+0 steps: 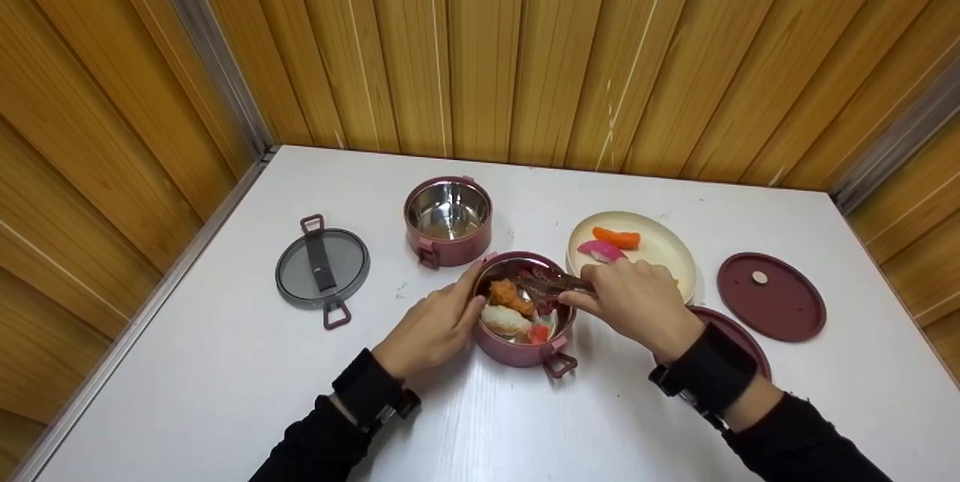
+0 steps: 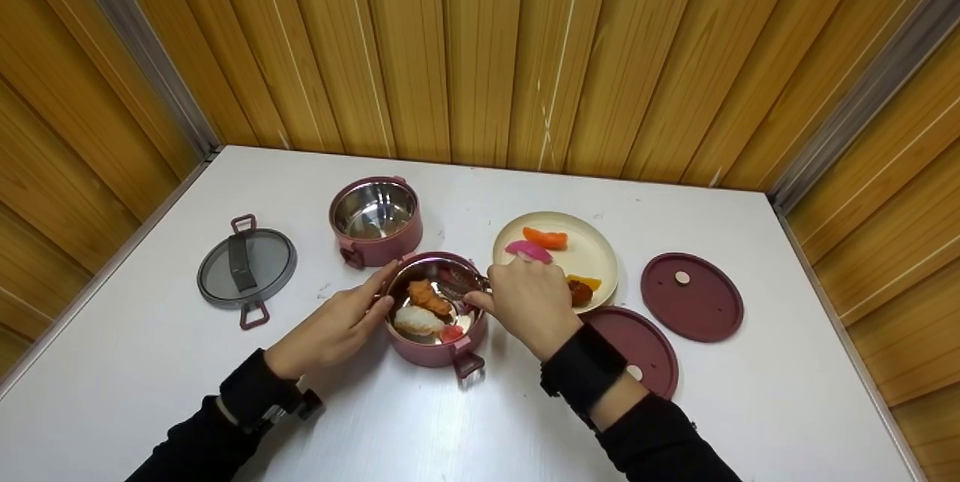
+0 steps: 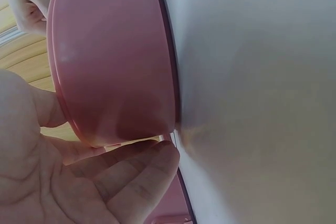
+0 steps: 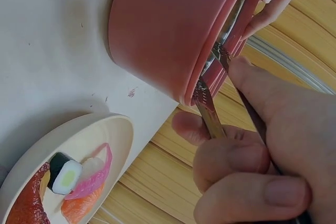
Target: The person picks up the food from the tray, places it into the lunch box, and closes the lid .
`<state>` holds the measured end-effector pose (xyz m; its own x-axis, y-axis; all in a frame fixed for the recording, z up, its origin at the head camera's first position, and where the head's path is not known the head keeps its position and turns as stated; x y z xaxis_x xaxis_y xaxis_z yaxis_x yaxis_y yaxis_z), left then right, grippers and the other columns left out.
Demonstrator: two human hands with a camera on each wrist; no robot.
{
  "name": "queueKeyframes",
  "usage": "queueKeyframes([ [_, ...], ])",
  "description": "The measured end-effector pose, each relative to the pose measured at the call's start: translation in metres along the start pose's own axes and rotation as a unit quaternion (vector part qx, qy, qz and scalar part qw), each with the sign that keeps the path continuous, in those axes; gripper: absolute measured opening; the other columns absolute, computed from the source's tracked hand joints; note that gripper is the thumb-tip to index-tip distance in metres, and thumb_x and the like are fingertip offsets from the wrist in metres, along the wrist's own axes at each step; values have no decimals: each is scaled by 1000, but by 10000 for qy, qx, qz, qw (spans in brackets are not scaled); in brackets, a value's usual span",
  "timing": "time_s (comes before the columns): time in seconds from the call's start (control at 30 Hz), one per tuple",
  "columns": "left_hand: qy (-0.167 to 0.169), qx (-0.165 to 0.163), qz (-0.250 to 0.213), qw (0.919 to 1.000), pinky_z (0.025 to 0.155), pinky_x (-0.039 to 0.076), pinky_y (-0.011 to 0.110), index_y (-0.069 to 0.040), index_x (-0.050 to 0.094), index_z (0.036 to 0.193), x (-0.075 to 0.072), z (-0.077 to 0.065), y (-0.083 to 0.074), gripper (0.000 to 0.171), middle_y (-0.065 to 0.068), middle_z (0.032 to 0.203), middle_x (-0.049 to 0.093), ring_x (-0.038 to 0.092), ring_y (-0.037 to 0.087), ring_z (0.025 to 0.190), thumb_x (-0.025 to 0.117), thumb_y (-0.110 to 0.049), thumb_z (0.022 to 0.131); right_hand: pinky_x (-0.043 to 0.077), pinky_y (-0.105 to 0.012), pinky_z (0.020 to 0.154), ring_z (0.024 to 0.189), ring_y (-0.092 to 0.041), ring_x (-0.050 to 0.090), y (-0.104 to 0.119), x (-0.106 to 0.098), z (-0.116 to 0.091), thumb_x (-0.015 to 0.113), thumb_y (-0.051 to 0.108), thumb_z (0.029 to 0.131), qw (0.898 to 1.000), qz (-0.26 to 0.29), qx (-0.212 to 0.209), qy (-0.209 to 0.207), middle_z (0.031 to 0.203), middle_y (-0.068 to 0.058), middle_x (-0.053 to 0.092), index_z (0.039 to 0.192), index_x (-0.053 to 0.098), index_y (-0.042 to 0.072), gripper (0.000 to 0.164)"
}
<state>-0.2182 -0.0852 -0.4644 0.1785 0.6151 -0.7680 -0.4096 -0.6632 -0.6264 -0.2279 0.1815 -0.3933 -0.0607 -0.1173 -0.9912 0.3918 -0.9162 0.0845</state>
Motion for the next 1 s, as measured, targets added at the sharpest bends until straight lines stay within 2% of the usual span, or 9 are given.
queueKeyframes([
  [0.1, 9, -21, 3, 10000, 120, 48, 57, -11, 27, 171, 0, 0, 0, 61, 26, 155, 58, 59, 44, 141, 43, -32, 116, 39, -38, 46, 54, -22, 53, 0, 0, -1, 76, 55, 95, 10000, -10, -6, -15, 64, 1, 59, 84, 74, 15, 42],
  [0.33, 28, 4, -4, 10000, 121, 47, 57, -11, 25, 172, 0, 0, 0, 62, 25, 157, 56, 58, 43, 144, 43, -32, 116, 40, -37, 48, 58, -21, 56, 3, 0, -3, 76, 52, 96, 9999, 97, -85, 32, 69, 2, 66, 90, 79, 16, 37],
  [0.47, 48, -19, 0, 10000, 121, 47, 57, -11, 25, 172, 0, 0, 0, 62, 26, 156, 57, 58, 44, 143, 42, -33, 116, 39, -36, 49, 60, -19, 56, 4, 1, -3, 75, 53, 97, 9997, 196, -91, 99, 68, 4, 64, 92, 80, 17, 36],
  [0.7, 5, 9, 67, 10000, 119, 49, 56, -12, 26, 172, 0, 1, 0, 61, 25, 157, 57, 60, 42, 142, 43, -32, 116, 40, -38, 47, 56, -22, 56, 4, 0, -4, 78, 48, 96, 9998, 51, -40, -167, 65, 1, 63, 89, 78, 16, 33],
  [1.0, -5, 28, 64, 10000, 118, 50, 56, -11, 27, 171, 1, 0, 1, 61, 25, 153, 60, 61, 42, 140, 43, -33, 116, 41, -40, 46, 57, -25, 57, 5, 1, -3, 79, 46, 96, 9997, -59, -69, -224, 65, -2, 63, 88, 78, 16, 32],
])
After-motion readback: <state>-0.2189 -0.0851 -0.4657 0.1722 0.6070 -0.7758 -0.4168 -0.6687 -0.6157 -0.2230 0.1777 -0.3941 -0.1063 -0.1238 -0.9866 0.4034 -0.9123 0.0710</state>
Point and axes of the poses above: each hand's wrist, its own z-axis towards the middle knuckle, its own x-axis out of the palm, y = z × x, the point moved 3 cm from there along z, towards the middle knuckle
